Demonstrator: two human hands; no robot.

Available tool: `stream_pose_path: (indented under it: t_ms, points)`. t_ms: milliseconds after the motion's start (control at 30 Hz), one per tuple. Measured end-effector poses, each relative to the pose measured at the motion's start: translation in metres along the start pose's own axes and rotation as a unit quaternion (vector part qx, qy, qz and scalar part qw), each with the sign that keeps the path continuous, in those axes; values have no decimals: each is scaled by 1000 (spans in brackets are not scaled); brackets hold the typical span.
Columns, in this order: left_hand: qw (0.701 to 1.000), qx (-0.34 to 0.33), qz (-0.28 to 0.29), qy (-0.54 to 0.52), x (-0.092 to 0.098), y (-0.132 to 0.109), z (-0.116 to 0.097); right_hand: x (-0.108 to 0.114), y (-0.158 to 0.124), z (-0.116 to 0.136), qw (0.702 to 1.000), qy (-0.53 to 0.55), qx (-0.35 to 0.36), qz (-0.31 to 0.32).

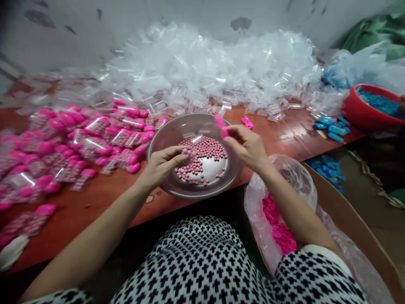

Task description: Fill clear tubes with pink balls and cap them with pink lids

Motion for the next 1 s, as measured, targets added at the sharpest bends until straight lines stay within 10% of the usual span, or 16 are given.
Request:
stream_pose_path:
  t_ms: [200, 733, 1000]
  points:
    - [998, -46, 17, 38, -1, -1, -3, -58, 2, 92, 987, -22, 132, 91]
    - [926, -253, 55, 276, -23, -25, -32, -66, -26, 101, 961, -158, 221, 57]
    - [979, -127, 54, 147, -14, -5, -19, -65, -1, 105, 933, -220, 246, 143]
Point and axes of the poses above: each hand's wrist, its own y-axis towards the middle knuckle, its own x-axis out of the back of the hand, z = x × y, the point moved 10 cm from there along y, towards the middle knuckle, and after that the axes turned 11 degrees about -y, right-handed, at the moved point
